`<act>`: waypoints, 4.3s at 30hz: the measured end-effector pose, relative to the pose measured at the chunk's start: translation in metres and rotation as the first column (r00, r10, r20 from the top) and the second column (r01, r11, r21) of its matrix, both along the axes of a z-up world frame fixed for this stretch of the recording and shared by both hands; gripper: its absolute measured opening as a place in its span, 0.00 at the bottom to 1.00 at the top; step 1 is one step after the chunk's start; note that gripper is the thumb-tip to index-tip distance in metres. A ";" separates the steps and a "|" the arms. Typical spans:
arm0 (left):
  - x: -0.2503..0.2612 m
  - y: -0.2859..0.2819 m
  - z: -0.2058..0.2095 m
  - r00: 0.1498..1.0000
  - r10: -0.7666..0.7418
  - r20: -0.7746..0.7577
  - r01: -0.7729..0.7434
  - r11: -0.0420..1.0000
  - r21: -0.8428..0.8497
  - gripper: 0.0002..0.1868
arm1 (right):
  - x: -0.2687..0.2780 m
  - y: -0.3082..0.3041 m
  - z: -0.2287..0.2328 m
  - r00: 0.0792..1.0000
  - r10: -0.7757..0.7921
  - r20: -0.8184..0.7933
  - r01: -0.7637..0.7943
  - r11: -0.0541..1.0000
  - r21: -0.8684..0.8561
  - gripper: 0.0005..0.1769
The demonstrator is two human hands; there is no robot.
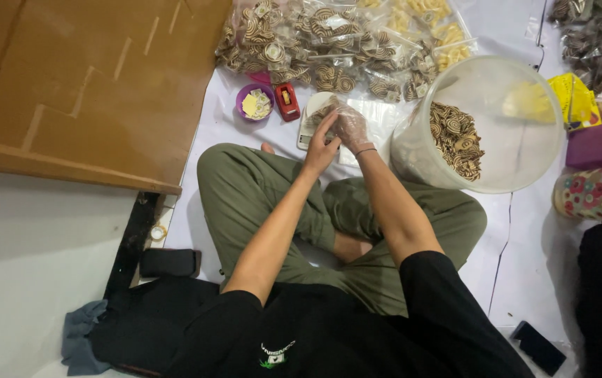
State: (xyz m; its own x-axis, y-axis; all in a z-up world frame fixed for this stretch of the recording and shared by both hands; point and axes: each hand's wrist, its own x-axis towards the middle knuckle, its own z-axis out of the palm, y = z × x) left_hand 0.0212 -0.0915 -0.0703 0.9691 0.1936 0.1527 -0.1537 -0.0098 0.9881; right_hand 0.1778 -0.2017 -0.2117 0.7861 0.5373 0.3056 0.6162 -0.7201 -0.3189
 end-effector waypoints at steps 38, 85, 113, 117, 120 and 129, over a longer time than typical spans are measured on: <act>0.030 0.005 -0.032 1.000 -0.007 -0.009 0.005 0.962 -0.273 0.28 | -0.150 -0.123 0.318 0.875 -0.450 0.176 0.332 0.824 0.460 0.21; 0.034 0.059 -0.135 0.891 0.086 -0.446 -0.158 0.979 -0.126 0.30 | -0.042 0.004 0.095 0.976 -0.054 -0.212 0.016 0.985 -0.174 0.23; 0.010 0.063 -0.098 0.836 0.458 -0.301 -0.505 0.858 -0.096 0.16 | -0.140 -0.180 0.260 0.838 -0.473 0.272 0.268 0.791 0.551 0.04; 0.000 0.061 -0.076 0.878 0.434 -0.202 -0.473 0.851 -0.227 0.18 | -0.143 -0.181 0.275 0.848 -0.468 0.249 0.297 0.809 0.508 0.01; 0.000 0.063 -0.085 0.883 0.429 -0.193 -0.466 0.854 -0.230 0.15 | -0.147 -0.171 0.281 0.840 -0.462 0.285 0.258 0.802 0.539 0.04; 0.005 0.061 -0.098 0.911 0.367 -0.188 -0.407 0.873 -0.271 0.15 | -0.170 -0.121 0.282 0.721 -0.425 0.547 0.192 0.881 0.432 0.04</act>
